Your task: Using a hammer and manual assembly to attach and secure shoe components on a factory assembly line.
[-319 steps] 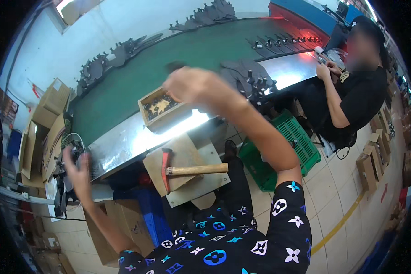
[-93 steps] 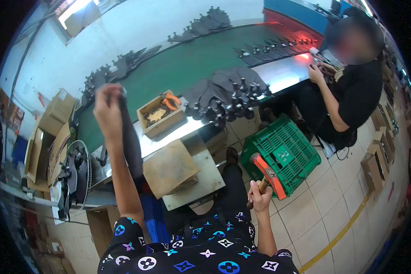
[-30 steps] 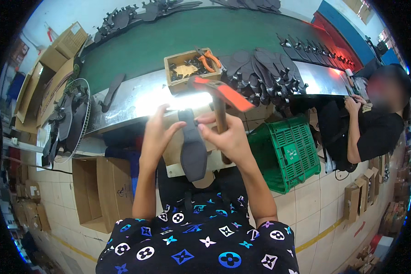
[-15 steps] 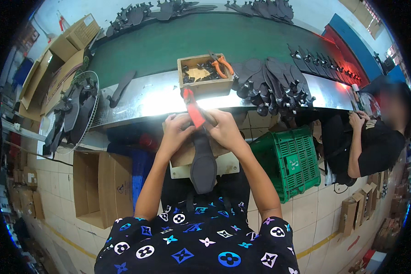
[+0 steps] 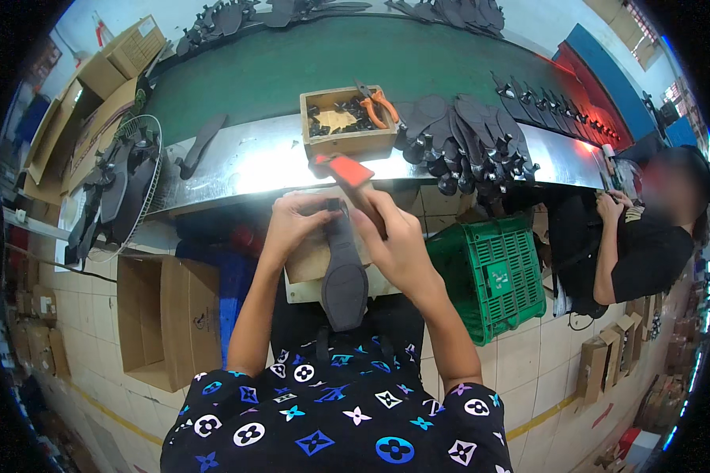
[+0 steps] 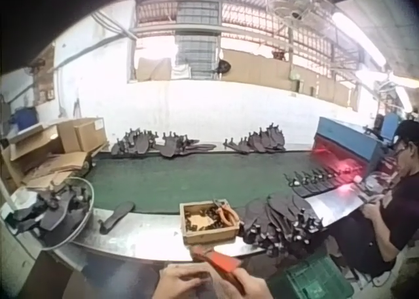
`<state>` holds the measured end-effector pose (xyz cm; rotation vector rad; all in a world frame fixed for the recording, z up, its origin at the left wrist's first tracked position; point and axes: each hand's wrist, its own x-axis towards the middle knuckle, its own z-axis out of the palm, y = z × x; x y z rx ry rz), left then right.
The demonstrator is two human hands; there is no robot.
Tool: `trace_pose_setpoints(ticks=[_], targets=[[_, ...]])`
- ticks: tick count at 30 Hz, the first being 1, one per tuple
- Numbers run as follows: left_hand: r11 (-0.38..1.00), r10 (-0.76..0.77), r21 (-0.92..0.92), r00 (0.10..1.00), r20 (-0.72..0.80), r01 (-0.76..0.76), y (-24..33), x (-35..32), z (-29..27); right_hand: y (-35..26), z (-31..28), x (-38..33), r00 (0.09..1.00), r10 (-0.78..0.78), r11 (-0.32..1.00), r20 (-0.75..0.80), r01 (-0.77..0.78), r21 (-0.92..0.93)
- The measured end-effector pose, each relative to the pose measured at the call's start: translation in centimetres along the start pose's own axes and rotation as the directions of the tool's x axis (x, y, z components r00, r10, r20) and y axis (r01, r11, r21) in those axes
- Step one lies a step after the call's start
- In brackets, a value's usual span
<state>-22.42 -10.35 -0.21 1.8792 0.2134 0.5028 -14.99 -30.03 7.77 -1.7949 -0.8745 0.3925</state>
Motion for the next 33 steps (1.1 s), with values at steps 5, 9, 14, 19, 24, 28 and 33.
trace_pose_setpoints(ticks=[5,9,14,19,24,28,33], targets=[[0.998,0.010,-0.062,1.000,0.006,-0.009,-1.0,0.3,0.4,0.6,0.4,-2.9,0.973,-0.229,0.943,-0.044,0.210,-0.258],[0.987,0.035,0.160,0.999,-0.007,-0.033,-2.1,-0.4,0.1,-1.5,-0.4,-3.0,0.978,-0.208,0.939,-0.003,0.198,-0.282],[0.815,0.073,0.572,0.995,0.062,-0.095,-0.7,-1.7,0.0,-3.6,-2.0,-7.5,0.909,-0.204,0.905,-0.363,0.316,0.283],[0.813,0.029,0.579,0.997,0.075,-0.067,-0.8,-1.3,0.0,0.6,0.0,-3.6,0.982,-0.190,0.937,0.012,0.185,-0.296],[0.831,0.076,0.545,0.993,0.086,-0.111,-1.0,-1.7,-0.5,-4.2,-3.1,-6.6,0.899,-0.354,0.927,-0.257,0.374,0.029],[0.784,0.113,0.611,0.993,0.033,-0.109,-1.1,-1.2,-0.2,0.9,0.5,-3.2,0.981,-0.187,0.966,-0.051,0.174,-0.191],[0.931,0.303,0.161,0.940,0.155,-0.326,0.9,-3.5,-0.4,-2.1,-2.1,-4.0,0.940,-0.307,0.914,-0.147,0.248,-0.322]])
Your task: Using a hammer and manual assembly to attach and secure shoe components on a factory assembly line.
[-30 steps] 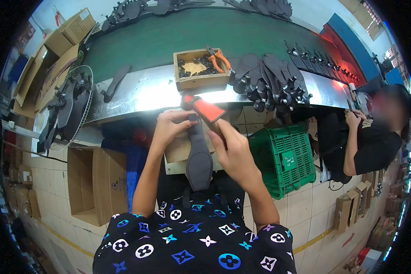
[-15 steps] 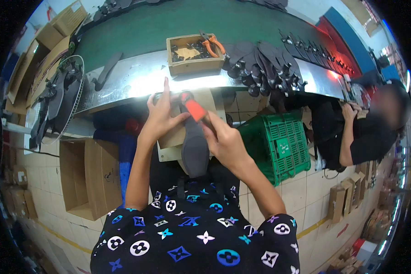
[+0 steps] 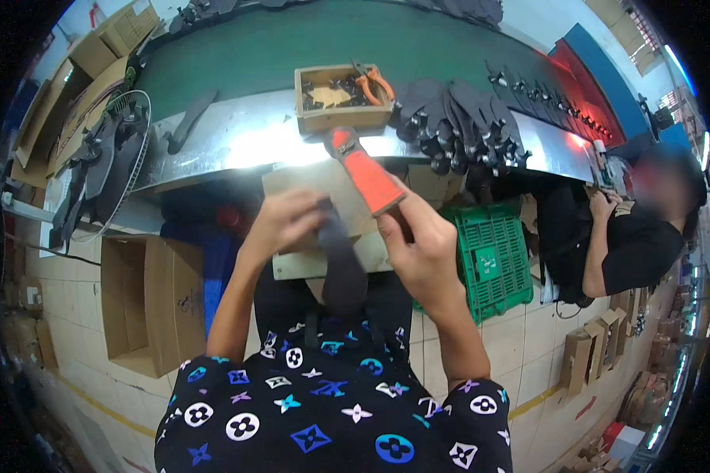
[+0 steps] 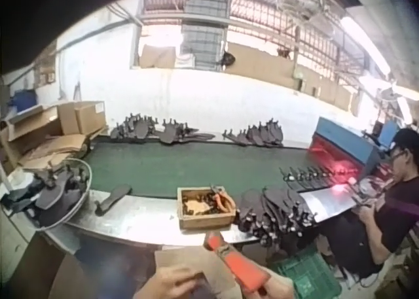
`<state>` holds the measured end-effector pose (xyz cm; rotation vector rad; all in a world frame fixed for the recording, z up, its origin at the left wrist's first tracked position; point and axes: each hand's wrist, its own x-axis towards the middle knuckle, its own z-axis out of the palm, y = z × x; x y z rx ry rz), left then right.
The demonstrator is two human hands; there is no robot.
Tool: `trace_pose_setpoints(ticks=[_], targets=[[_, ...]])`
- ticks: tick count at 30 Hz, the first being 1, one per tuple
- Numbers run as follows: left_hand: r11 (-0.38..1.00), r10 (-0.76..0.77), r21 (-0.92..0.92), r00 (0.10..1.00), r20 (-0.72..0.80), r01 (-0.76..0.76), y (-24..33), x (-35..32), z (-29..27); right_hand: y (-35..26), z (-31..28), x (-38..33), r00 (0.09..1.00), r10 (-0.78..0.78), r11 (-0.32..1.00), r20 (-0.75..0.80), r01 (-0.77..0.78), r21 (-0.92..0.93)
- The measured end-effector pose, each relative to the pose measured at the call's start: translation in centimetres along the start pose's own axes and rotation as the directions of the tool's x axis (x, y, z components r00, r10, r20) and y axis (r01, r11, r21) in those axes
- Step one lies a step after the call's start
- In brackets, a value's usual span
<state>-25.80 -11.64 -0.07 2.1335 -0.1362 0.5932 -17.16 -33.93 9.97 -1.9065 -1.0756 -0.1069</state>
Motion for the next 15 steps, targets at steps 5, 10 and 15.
trace_pose_setpoints(ticks=[5,10,15], targets=[[0.818,-0.249,-0.440,0.918,0.310,0.370,11.8,-3.0,-3.0,4.5,4.8,0.3,0.959,-0.180,0.912,0.220,0.246,-0.329],[0.597,-0.349,-0.606,0.851,0.393,0.525,13.6,-4.5,-3.4,3.6,4.1,-0.3,0.862,-0.256,0.950,0.437,0.308,-0.051],[0.304,-0.221,-0.716,0.778,0.589,0.628,13.0,-4.9,-3.3,-0.4,0.6,1.3,0.637,-0.483,0.775,0.601,-0.010,0.632]])
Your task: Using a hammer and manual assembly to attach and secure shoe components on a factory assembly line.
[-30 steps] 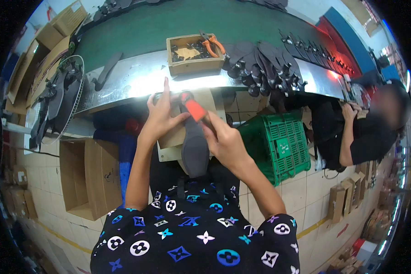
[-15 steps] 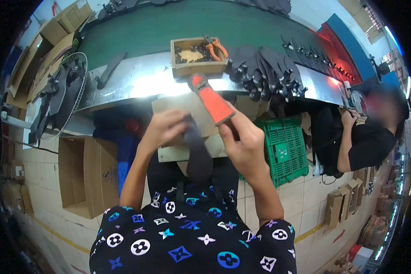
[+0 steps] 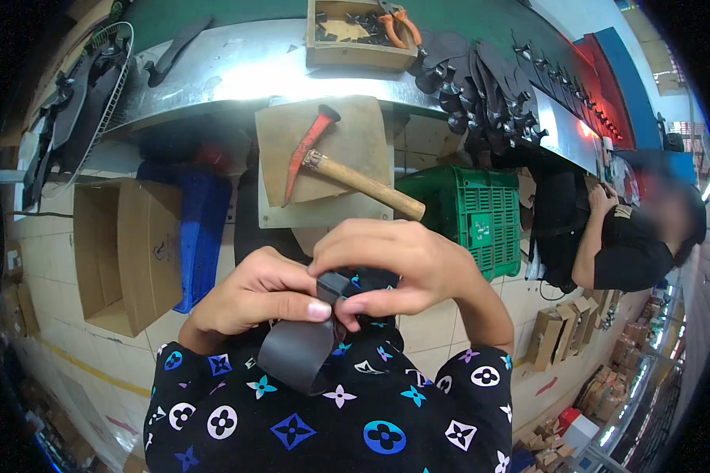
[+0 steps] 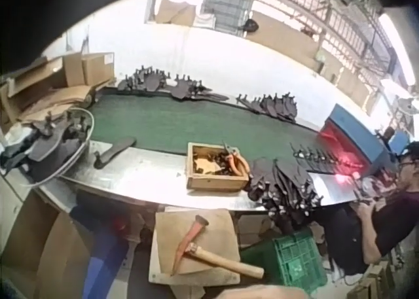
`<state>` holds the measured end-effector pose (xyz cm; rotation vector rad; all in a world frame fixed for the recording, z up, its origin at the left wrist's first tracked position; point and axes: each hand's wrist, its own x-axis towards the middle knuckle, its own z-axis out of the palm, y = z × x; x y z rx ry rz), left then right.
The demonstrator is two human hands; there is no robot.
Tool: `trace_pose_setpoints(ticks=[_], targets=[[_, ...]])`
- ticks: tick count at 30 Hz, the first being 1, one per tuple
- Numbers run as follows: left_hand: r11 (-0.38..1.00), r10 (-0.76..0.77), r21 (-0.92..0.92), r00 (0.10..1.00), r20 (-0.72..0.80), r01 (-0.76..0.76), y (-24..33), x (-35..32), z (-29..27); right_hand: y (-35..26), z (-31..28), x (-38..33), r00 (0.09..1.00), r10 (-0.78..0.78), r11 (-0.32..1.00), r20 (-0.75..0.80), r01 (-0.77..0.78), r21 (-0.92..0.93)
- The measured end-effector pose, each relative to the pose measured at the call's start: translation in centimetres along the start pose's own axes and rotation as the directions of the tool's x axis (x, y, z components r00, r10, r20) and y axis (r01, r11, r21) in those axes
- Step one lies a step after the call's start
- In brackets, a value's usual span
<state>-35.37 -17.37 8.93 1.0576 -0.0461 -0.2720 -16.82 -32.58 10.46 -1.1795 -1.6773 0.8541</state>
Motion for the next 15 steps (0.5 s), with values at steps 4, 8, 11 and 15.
trace_pose_setpoints(ticks=[4,8,11,15], targets=[[0.999,-0.035,-0.017,0.985,0.167,0.038,-0.2,0.3,-0.8,-0.1,-0.6,0.9,0.981,-0.145,0.989,0.131,0.145,0.006],[0.996,0.011,0.082,0.974,0.227,-0.030,0.2,0.2,-0.8,-0.8,-0.4,1.9,0.955,-0.259,0.966,0.145,0.256,0.043],[0.963,0.113,0.231,0.985,0.130,-0.141,1.0,0.0,-0.6,-1.1,-0.9,1.6,0.960,-0.232,0.972,0.154,0.237,-0.011],[0.721,0.467,0.688,0.791,-0.395,-0.082,2.3,0.5,-3.5,-0.2,-2.8,1.6,0.989,0.114,0.854,-0.098,-0.147,-0.499]])
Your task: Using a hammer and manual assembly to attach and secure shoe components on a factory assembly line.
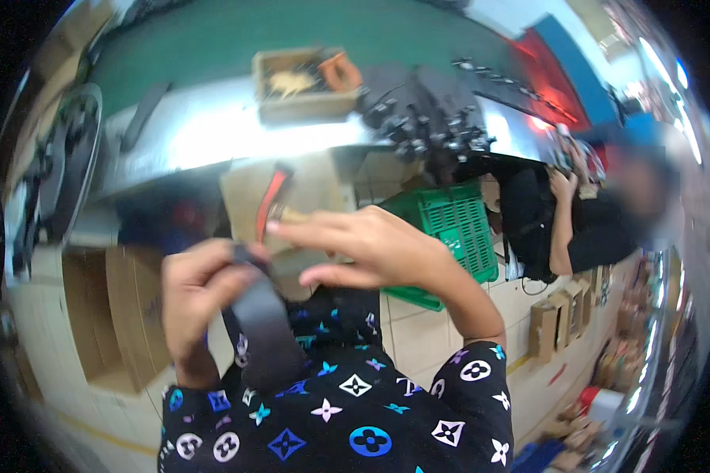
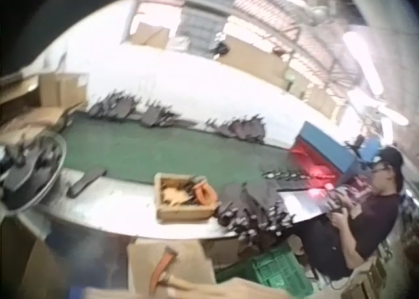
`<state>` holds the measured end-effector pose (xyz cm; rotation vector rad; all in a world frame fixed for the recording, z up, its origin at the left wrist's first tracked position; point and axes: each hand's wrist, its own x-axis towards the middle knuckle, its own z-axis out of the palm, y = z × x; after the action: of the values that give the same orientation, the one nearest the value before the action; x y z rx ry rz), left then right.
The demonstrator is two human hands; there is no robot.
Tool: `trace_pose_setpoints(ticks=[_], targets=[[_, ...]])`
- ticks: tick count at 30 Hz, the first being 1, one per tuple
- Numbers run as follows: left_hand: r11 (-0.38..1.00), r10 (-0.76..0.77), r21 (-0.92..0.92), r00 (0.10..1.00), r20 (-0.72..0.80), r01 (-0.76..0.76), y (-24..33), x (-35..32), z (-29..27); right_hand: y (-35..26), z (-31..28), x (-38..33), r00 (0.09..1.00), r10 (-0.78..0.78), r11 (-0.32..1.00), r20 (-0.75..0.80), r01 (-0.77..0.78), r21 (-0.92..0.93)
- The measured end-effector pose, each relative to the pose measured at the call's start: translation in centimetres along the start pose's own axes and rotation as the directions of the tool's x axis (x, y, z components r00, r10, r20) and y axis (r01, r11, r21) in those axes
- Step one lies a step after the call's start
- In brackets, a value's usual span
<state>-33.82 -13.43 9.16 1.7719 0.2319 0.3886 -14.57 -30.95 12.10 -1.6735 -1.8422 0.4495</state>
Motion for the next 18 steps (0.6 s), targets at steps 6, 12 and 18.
trace_pose_setpoints(ticks=[6,12,18], targets=[[0.903,0.355,0.428,0.478,-0.804,0.049,-3.8,5.6,-10.1,11.9,-2.8,-5.1,0.626,0.274,0.733,-0.730,-0.628,-0.262],[0.651,0.267,0.674,0.727,-0.633,0.348,-9.3,12.1,-11.7,27.0,-13.4,-15.0,0.479,0.491,0.371,-0.727,-0.871,-0.323],[0.645,0.412,0.764,0.852,-0.322,-0.023,-3.1,10.1,-1.6,13.7,-8.0,0.5,0.489,0.787,0.439,-0.376,-0.016,0.898]])
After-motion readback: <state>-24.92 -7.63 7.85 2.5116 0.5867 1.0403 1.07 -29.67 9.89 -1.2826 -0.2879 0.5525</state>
